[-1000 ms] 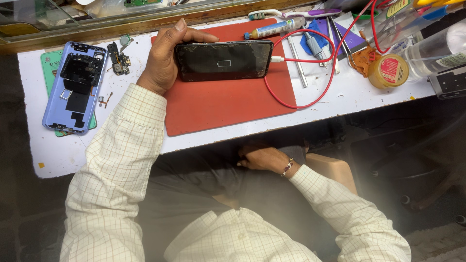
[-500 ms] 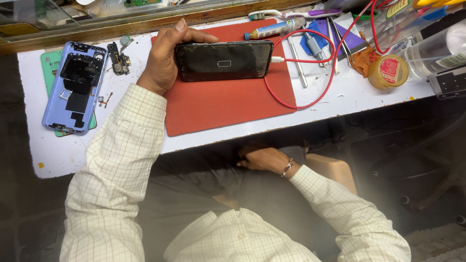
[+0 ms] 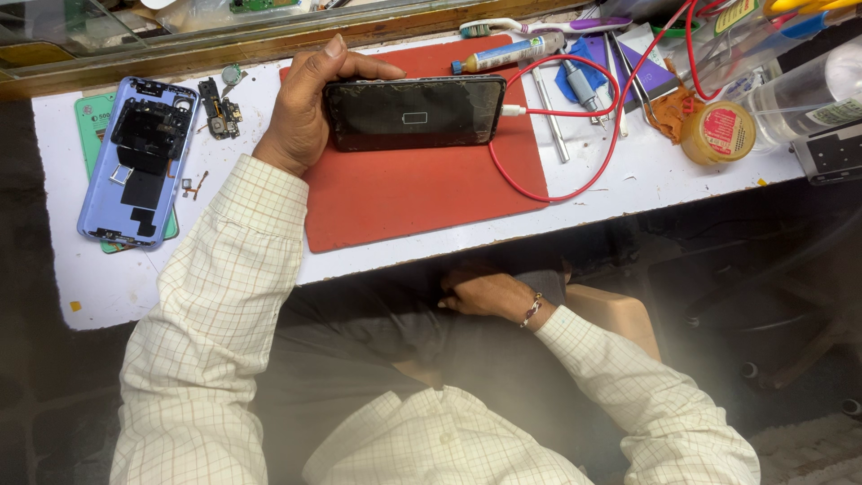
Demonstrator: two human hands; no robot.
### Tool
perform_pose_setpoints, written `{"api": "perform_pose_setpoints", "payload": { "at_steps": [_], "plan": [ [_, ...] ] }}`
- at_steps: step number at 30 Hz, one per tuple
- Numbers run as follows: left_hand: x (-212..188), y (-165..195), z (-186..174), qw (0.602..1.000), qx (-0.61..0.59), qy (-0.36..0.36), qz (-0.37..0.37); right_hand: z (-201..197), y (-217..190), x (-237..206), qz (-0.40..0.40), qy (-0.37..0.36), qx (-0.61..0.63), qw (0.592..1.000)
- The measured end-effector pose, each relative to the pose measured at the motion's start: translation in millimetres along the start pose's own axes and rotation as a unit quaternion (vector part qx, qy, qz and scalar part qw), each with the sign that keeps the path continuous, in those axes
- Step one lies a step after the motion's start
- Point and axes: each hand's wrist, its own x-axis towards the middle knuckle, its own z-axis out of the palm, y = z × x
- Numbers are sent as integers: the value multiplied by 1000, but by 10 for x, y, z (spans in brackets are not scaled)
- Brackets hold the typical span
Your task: The person works on a disassembled smartphone on a red mat, using a metal pry tool to lift and press the battery inside the phone body. They then connect a red charging cable to the phone, hold it while the screen shows a charging indicator, and press the screen assembly back onto the body.
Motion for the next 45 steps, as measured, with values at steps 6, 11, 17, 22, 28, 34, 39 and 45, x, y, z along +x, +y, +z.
{"api": "perform_pose_setpoints", "payload": {
  "at_steps": [6, 11, 17, 22, 28, 34, 39, 45],
  "plan": [
    [-2, -1, 0, 1000, 0, 2, -3, 13, 4, 8, 0, 5, 2, 1000],
    [-4, 1, -5, 1000, -2, 1, -2, 15, 7, 3, -4, 8, -2, 1000],
    [-4, -5, -1, 1000, 1, 4, -2, 12, 12, -4, -14, 16, 2, 1000],
    [-9, -6, -1, 1000, 8, 6, 0, 17, 13, -10, 7, 5, 9, 1000],
    [-2, -11, 3, 1000, 12, 7, 1, 27, 16, 3, 0, 10, 6, 1000],
    [-3, -2, 1, 1000, 4, 4, 1, 21, 17, 1, -12, 15, -4, 1000],
    [0, 4, 8, 1000, 7, 4, 2, 10, 6, -14, -10, 19, 1, 1000],
    [2, 5, 9, 1000, 3, 4, 1, 15, 6, -4, -7, 15, 0, 1000]
  ]
}}
